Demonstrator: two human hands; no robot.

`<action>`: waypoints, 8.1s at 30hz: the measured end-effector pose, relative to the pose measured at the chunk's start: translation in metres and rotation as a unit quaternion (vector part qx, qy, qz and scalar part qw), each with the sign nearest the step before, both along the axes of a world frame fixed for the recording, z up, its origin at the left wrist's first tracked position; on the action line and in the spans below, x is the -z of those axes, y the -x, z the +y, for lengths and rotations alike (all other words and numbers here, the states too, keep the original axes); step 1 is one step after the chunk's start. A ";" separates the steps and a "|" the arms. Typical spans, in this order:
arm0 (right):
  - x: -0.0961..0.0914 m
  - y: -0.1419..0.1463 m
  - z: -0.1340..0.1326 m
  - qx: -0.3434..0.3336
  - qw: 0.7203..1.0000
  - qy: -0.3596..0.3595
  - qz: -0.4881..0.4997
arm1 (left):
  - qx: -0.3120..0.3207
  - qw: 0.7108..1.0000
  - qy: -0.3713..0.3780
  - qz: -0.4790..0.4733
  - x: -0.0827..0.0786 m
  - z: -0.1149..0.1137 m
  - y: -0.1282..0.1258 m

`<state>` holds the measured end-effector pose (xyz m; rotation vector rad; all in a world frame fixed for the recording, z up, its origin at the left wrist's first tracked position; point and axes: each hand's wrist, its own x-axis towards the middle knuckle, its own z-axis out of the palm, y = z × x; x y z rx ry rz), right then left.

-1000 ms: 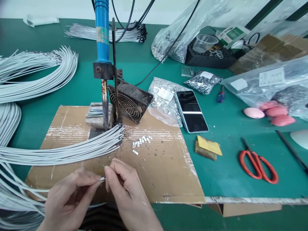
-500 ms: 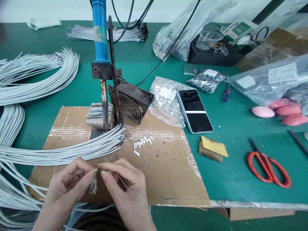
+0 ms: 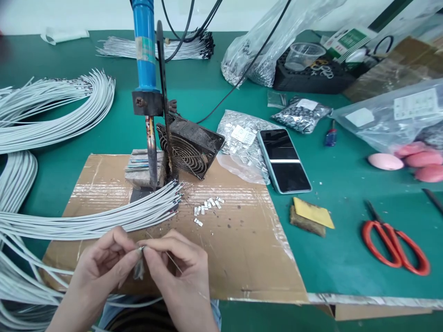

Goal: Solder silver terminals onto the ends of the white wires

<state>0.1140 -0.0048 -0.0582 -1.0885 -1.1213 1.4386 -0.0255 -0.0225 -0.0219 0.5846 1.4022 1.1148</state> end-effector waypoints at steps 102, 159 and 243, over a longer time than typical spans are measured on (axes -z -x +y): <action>-0.012 -0.002 0.007 0.079 0.992 -0.061 -0.081 | 0.000 0.998 0.038 0.044 -0.009 0.021 -0.016; -0.019 -0.018 0.022 0.084 0.982 -0.057 -0.157 | -0.008 0.988 -0.007 0.156 -0.013 0.035 -0.018; -0.041 0.004 0.051 0.152 0.985 -0.007 -0.081 | -0.011 0.969 -0.124 0.215 -0.010 0.069 -0.003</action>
